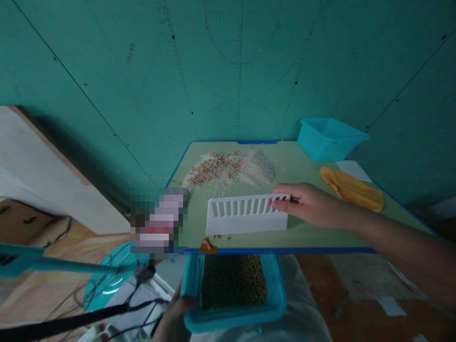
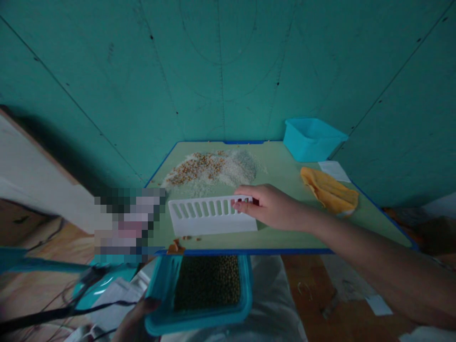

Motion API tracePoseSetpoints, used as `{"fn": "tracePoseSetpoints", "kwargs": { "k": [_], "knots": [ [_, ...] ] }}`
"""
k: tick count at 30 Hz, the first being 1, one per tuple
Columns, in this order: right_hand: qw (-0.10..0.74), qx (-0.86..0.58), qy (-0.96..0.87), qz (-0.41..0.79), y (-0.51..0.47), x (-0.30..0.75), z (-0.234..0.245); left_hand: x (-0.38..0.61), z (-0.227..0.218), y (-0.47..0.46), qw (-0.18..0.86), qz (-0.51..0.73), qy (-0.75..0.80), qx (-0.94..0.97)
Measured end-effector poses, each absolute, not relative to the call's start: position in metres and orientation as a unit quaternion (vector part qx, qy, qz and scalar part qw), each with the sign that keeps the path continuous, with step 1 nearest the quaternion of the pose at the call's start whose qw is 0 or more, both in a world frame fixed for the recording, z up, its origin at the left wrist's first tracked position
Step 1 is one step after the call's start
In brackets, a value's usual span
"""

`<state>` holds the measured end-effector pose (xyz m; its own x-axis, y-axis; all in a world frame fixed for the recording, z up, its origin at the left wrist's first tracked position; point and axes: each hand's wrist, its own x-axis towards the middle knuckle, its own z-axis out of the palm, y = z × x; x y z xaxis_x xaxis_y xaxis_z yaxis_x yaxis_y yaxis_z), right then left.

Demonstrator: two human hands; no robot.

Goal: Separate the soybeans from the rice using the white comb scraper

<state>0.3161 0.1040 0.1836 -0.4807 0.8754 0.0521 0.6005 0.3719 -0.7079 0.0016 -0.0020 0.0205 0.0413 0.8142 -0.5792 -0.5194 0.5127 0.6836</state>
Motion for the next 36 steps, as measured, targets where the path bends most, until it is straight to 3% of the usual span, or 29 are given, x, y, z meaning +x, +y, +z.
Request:
{"fn": "tracePoseSetpoints", "kwargs": {
  "k": [10, 20, 28, 36],
  "knots": [
    [0.173, -0.477, -0.807, 0.303, 0.083, 0.324, 0.186, 0.011, 0.034, 0.003, 0.766, 0.446, 0.446, 0.127],
    [0.166, -0.479, -0.805, 0.308, 0.076, 0.329, 0.187, 0.009, 0.030, 0.001, 0.762, 0.447, 0.451, 0.131],
    [0.268, -0.479, -0.766, 0.333, 0.077, 0.301, 0.175, 0.012, 0.032, 0.002, 0.763, 0.442, 0.456, 0.119],
    [0.295, -0.472, -0.781, 0.285, 0.106, 0.263, 0.163, 0.000, 0.006, 0.001, 0.715, 0.445, 0.518, 0.147]
  ]
}}
